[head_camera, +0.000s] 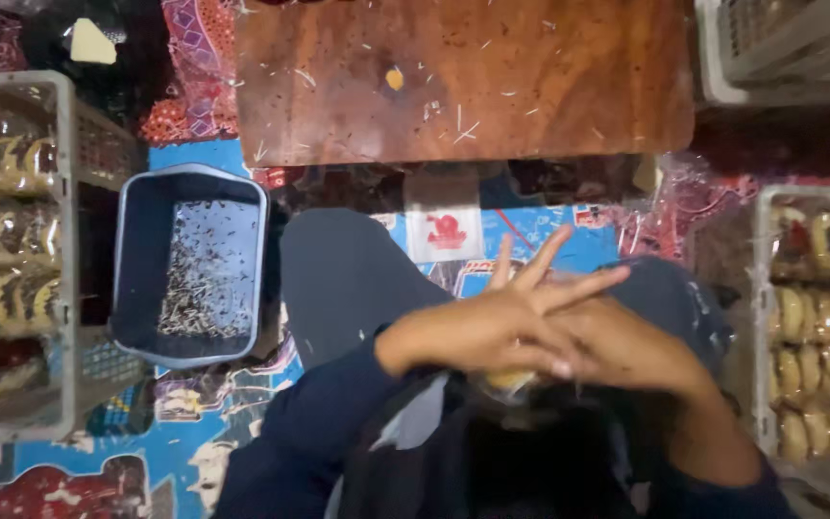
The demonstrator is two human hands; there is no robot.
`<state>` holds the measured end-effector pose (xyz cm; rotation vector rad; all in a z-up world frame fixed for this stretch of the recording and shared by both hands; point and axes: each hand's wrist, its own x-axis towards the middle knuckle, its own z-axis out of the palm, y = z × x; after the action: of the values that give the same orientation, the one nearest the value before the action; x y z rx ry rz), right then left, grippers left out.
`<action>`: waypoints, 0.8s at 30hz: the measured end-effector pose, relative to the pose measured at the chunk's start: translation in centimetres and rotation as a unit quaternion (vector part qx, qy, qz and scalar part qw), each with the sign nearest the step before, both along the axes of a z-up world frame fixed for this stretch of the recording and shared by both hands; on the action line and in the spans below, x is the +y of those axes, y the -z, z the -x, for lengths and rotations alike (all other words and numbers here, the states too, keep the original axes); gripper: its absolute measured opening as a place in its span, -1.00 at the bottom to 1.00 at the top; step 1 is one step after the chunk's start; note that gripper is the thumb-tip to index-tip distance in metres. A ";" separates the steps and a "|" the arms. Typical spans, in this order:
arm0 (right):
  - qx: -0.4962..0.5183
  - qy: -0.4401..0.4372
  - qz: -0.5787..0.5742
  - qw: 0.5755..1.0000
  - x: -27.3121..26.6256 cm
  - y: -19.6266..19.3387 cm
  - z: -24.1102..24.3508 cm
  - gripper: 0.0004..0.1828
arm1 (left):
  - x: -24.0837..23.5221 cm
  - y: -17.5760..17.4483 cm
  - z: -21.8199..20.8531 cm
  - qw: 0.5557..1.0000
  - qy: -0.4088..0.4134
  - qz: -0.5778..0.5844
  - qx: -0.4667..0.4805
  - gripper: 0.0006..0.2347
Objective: The person sits on the floor and repeatedly picks up chocolate-frosted donuts from a wooden board. They place each donut into a small clear plastic bag and then transfer the bagged donut into a white plastic crate.
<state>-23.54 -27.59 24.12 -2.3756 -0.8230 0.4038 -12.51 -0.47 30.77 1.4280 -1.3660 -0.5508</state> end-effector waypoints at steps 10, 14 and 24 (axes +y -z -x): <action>0.251 0.396 -0.647 0.601 15.7 2.3 -7.6 -0.61 | 4.5 6.7 1.7 0.716 -0.563 0.136 0.389 -0.80; 0.212 0.364 -0.543 0.727 17.5 8.0 -14.3 -0.77 | 10.7 9.5 -1.0 0.697 -0.691 0.087 0.172 -0.89; 0.207 0.441 -0.325 0.810 21.5 15.3 -7.0 -0.88 | 15.8 19.5 7.3 0.639 -0.739 -0.185 0.103 -0.96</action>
<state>-16.57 -6.05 8.80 -1.6580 0.3497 0.1756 -19.80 15.28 11.25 2.1609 0.4260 0.1716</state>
